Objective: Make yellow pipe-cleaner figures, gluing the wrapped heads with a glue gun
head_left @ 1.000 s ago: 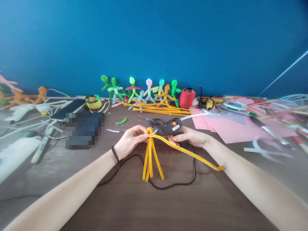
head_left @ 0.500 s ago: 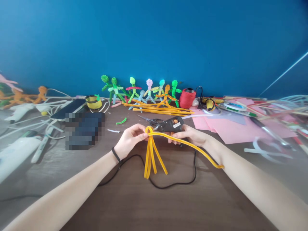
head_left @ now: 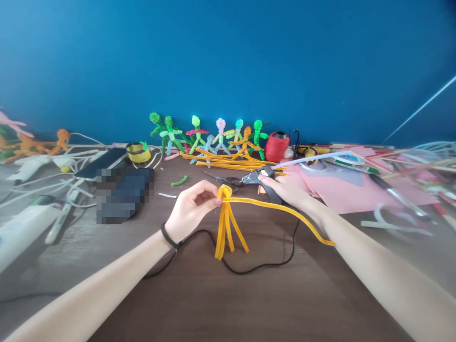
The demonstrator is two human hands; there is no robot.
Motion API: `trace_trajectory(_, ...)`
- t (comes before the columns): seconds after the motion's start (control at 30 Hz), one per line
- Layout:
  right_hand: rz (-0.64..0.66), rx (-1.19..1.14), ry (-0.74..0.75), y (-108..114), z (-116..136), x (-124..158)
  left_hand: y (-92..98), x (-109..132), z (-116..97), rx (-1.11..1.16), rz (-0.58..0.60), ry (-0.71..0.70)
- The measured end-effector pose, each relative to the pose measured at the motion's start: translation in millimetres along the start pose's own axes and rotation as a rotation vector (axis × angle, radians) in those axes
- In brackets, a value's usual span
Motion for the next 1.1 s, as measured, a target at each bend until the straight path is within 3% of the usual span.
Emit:
trace_trajectory(0.2, 0.056, 0.332, -0.156, -1.2, -2.4, 5.4, -10.5, 2.0, -21.0, -0.132, 0.052, -0.079)
trace_trajectory(0.37, 0.124, 0.473, -0.218, 5.6, -4.1, 7.6, -14.6, 2.6, -23.8, -0.15, 0.077, -0.074)
trace_trajectory(0.5, 0.077, 0.411, 0.039, 4.6, 42.8, 19.7, -13.7, 2.3, -23.3, -0.135, 0.066, -0.061)
trace_trajectory(0.6, 0.169, 0.32, 0.237, -17.5, 84.5, 39.9, -12.9, 2.2, -23.9, -0.126, 0.053, -0.061)
trace_trajectory(0.7, 0.29, 0.251, 0.347, -43.8, 109.7, 58.9, -13.1, 2.3, -24.4, -0.115, 0.05, -0.073)
trace_trajectory(0.87, 0.296, 0.286, 0.473, -62.2, 123.0, 70.9, -11.0, 3.0, -21.4, -0.063, 0.017, -0.063)
trace_trajectory(1.1, 0.285, 0.314, 0.529, -64.3, 122.7, 69.7, -12.9, 1.8, -13.8, 0.101, 0.04, -0.036)
Point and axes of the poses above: each hand's wrist, its own x-axis away from the middle knuckle, its own y-axis out of the back of the hand, z = x × y, the point moved 10 cm from there along -x, towards the middle knuckle, and after that the axes turned 14 degrees about z, right-handed, at the moved point
